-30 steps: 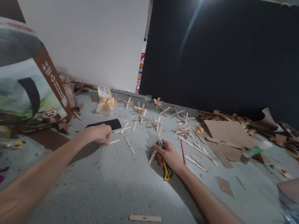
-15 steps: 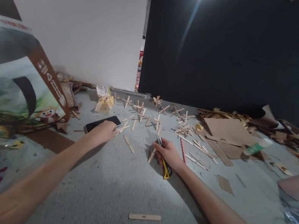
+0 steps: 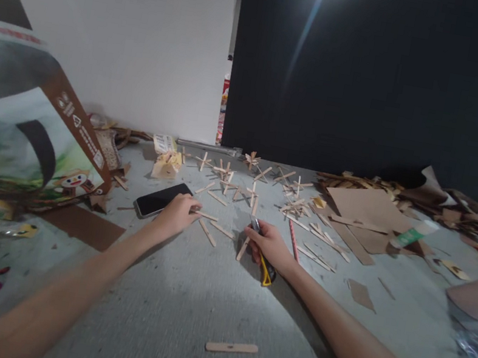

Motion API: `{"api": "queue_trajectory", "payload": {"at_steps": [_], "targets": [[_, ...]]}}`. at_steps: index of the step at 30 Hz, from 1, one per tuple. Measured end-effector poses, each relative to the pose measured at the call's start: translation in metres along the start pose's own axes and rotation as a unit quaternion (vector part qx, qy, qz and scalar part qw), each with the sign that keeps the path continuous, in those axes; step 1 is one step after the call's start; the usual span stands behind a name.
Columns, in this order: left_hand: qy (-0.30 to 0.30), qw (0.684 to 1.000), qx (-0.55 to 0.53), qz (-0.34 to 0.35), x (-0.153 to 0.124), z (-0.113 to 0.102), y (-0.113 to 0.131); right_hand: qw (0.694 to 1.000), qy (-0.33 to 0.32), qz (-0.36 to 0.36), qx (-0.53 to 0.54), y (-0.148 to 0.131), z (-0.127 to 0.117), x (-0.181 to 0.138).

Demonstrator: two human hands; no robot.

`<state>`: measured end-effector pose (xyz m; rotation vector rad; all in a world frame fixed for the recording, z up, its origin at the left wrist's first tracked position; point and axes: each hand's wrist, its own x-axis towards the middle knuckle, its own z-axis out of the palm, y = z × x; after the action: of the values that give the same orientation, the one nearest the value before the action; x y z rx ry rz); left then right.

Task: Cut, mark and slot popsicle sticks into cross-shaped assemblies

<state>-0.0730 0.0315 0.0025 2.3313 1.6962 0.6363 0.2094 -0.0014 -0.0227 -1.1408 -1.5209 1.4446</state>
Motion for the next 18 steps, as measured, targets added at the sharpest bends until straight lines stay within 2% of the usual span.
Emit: {"api": "queue_trajectory", "payload": {"at_steps": [13, 18], "targets": [[0.026, 0.999, -0.011, -0.016, 0.0002, 0.0088, -0.0055, 1.000, 0.003, -0.002, 0.014, 0.0014, -0.0005, 0.0009], [0.013, 0.999, 0.008, -0.034, 0.0013, 0.0023, -0.0004, 1.000, 0.004, -0.005, 0.015, 0.0022, -0.0006, 0.0006]]}}
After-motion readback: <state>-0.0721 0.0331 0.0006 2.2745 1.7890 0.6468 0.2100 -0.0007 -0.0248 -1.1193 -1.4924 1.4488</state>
